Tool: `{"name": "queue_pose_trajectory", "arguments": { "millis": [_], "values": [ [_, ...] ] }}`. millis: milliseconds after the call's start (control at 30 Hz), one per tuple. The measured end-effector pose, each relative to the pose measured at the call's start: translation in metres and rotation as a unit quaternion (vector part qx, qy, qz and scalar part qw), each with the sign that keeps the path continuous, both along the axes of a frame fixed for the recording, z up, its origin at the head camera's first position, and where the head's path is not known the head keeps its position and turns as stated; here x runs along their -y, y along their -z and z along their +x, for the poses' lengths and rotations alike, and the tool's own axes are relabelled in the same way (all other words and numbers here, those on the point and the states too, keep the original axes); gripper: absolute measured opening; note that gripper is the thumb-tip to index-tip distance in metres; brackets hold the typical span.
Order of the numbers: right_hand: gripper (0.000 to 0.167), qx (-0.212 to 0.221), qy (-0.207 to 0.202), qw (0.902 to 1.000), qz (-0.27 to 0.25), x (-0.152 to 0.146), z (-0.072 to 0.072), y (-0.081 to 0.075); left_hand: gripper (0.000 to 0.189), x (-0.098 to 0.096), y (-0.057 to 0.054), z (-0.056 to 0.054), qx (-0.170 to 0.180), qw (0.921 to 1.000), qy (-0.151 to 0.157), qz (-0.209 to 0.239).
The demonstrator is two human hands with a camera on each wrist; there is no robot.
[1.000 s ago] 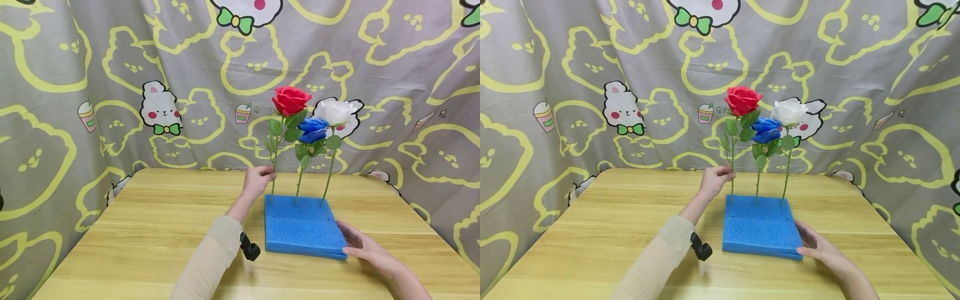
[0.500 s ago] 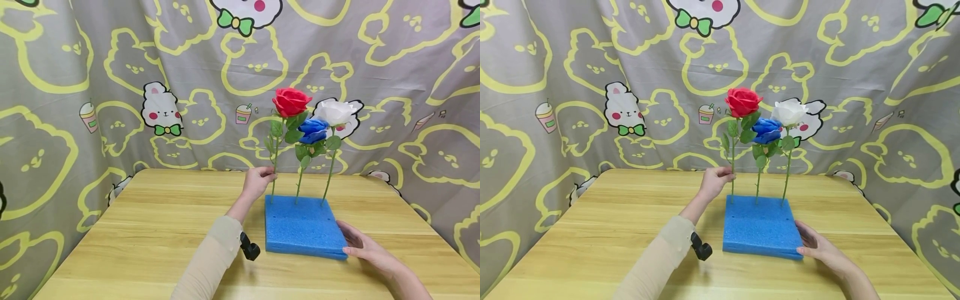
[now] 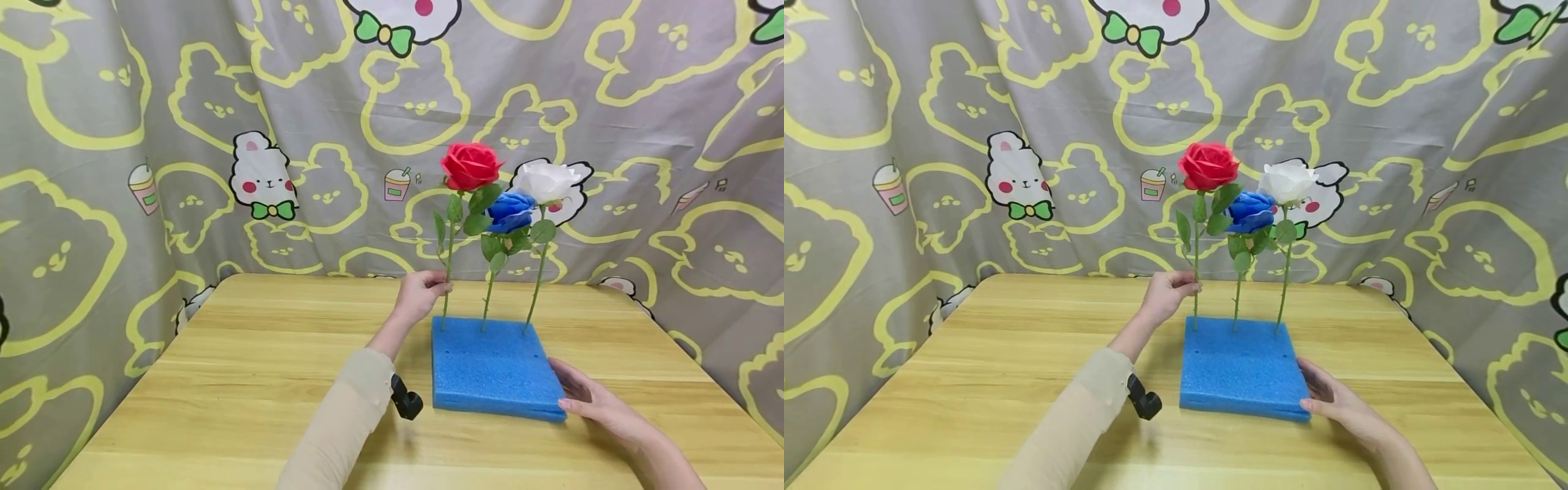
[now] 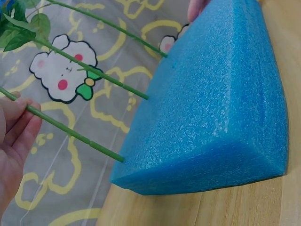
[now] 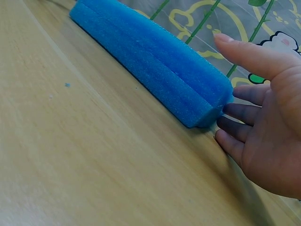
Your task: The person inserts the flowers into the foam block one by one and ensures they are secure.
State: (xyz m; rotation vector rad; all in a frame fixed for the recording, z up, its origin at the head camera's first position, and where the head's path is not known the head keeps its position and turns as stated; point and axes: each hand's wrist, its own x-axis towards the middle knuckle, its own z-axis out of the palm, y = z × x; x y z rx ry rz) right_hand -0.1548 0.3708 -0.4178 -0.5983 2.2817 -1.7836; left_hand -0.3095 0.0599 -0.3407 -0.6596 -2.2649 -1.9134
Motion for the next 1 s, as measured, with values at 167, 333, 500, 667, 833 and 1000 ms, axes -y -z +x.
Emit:
{"name": "queue_pose_trajectory", "arguments": {
  "millis": [167, 333, 500, 667, 833, 1000],
  "values": [
    [0.061, 0.004, 0.002, 1.0000, 0.001, -0.0003, -0.0009, 0.0006, 0.021, 0.0013, -0.0007, -0.0029, -0.002, 1.0000, 0.008, 0.000],
    [0.061, 0.000, 0.005, 1.0000, 0.004, -0.0002, -0.0016, 0.0011, 0.021, 0.0013, -0.0023, -0.0039, -0.004, 0.9999, 0.006, -0.008],
    [0.061, 0.001, 0.004, 1.0000, 0.007, 0.0005, -0.0012, 0.0006, 0.022, -0.0004, -0.0019, -0.0015, 0.008, 0.9999, 0.003, -0.006],
    [0.061, -0.001, 0.002, 1.0000, 0.003, 0.0010, -0.0007, -0.0001, 0.020, -0.0038, -0.0011, -0.0004, 0.007, 0.9999, -0.008, -0.006],
    [0.062, -0.002, -0.004, 1.0000, -0.004, 0.0011, -0.0004, 0.0000, 0.019, -0.0047, -0.0015, 0.0007, 0.005, 0.9999, -0.008, -0.010],
    [0.062, -0.005, -0.007, 0.9999, -0.006, 0.0007, -0.0007, 0.0006, 0.019, -0.0033, -0.0018, 0.0006, 0.004, 0.9999, 0.001, -0.011]
  ]
}}
